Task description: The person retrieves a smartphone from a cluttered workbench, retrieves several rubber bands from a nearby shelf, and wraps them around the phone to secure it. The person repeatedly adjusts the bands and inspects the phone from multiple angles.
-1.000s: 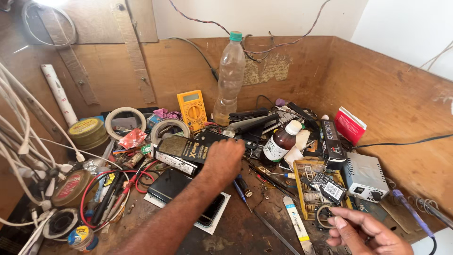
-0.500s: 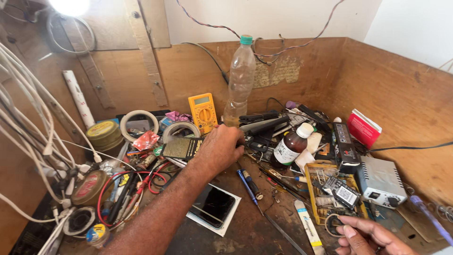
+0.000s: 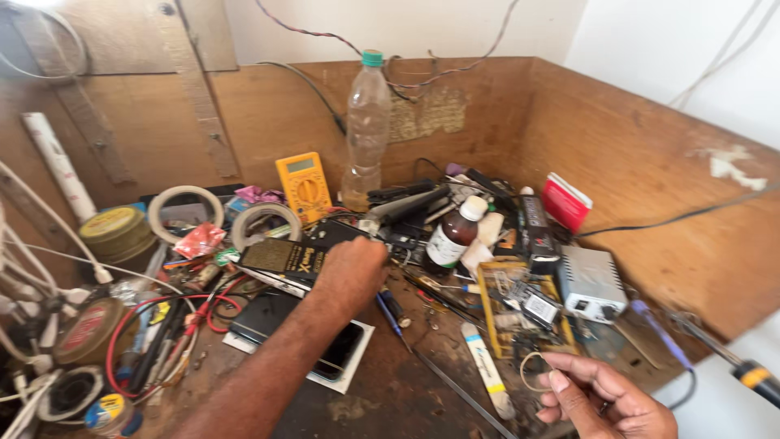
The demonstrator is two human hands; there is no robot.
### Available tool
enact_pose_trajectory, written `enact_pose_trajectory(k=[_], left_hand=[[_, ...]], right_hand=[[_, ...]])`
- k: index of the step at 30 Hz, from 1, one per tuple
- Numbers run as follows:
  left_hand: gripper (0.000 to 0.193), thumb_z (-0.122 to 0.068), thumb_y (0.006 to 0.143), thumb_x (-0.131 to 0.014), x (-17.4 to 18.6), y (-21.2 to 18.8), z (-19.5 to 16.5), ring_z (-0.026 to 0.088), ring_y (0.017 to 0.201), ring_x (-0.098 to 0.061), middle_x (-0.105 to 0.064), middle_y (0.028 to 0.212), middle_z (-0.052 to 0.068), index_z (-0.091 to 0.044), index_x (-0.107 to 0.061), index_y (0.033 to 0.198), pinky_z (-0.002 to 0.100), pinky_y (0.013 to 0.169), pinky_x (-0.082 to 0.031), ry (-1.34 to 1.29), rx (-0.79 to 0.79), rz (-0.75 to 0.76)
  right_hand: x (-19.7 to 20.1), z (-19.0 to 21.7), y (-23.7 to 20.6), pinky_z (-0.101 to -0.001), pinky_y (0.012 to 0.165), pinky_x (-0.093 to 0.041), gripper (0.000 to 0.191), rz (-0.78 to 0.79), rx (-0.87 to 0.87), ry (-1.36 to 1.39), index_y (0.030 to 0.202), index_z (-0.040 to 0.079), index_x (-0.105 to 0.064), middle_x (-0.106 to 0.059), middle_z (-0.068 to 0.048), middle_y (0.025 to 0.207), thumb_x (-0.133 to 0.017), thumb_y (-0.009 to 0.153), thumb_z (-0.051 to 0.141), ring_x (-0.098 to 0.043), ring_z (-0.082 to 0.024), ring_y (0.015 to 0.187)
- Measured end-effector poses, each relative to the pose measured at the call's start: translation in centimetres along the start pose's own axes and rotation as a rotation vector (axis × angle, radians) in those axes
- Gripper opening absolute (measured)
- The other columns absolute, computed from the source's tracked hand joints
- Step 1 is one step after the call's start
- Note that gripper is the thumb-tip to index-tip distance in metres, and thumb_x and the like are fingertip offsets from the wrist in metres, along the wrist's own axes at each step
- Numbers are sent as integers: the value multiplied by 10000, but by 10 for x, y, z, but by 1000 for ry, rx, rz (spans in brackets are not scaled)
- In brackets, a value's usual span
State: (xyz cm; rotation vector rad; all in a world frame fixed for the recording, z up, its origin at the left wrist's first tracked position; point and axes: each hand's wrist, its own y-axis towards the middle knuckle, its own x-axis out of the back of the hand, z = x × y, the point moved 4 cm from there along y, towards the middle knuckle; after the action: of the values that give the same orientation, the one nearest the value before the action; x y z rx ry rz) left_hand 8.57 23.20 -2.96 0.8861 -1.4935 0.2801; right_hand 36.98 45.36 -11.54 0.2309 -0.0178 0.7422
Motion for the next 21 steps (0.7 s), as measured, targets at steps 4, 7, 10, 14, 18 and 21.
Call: enact_pose_trajectory(k=[4,7,10,14,18,21], left_hand=[[273,-270,922,-710,44,-12,-32,436,806,-713,-704,823,241,-21,-740,815,527,731,-593,-79,57,-110],[213,-259,910,-707,75,-28,-73,423,809,-708,-724,807,226,-61,-770,861,535,753,-578,-271,81,-122],[178,-243,907,-694,89,-50,-121,384,792,-733,-747,811,202,-90,-785,903,497,781,-594,-476,74,-120],[179,-226,919,-651,77,-77,-172,298,797,-775,-776,855,146,-112,-787,940,431,823,-615,-613,7,51],[308,-380,916,-701,14,-128,-225,229,967,-736,-753,960,89,-124,-768,1074,400,917,-573,-843,64,471],[442,-490,900,-751,-36,-158,-266,221,900,-726,-753,902,101,-120,-786,1140,368,862,-551,-1077,11,650]], right_hand=[[13,16,-18,-362,596,-669,241,-7,41,39,1093,-56,-768,-805,-177,856,-693,871,0,-742,-200,678],[32,10,-36,-369,573,-634,245,-53,-17,-20,1088,-51,-779,-824,-204,826,-714,861,13,-731,-232,613],[64,-12,-55,-377,674,-652,276,-31,-173,-49,1130,-27,-783,-830,-198,849,-735,876,71,-745,-225,699],[109,-56,-62,-409,823,-659,316,-39,-140,-217,1196,-20,-726,-797,-186,937,-735,910,113,-816,-266,832],[133,-119,-25,-395,1017,-561,451,322,-276,-38,1327,-3,-655,-749,-88,1211,-725,890,81,-748,-221,1078],[156,-162,-20,-454,1044,-552,467,411,-377,171,1310,-31,-615,-762,-224,1144,-714,861,51,-779,-314,1085]])
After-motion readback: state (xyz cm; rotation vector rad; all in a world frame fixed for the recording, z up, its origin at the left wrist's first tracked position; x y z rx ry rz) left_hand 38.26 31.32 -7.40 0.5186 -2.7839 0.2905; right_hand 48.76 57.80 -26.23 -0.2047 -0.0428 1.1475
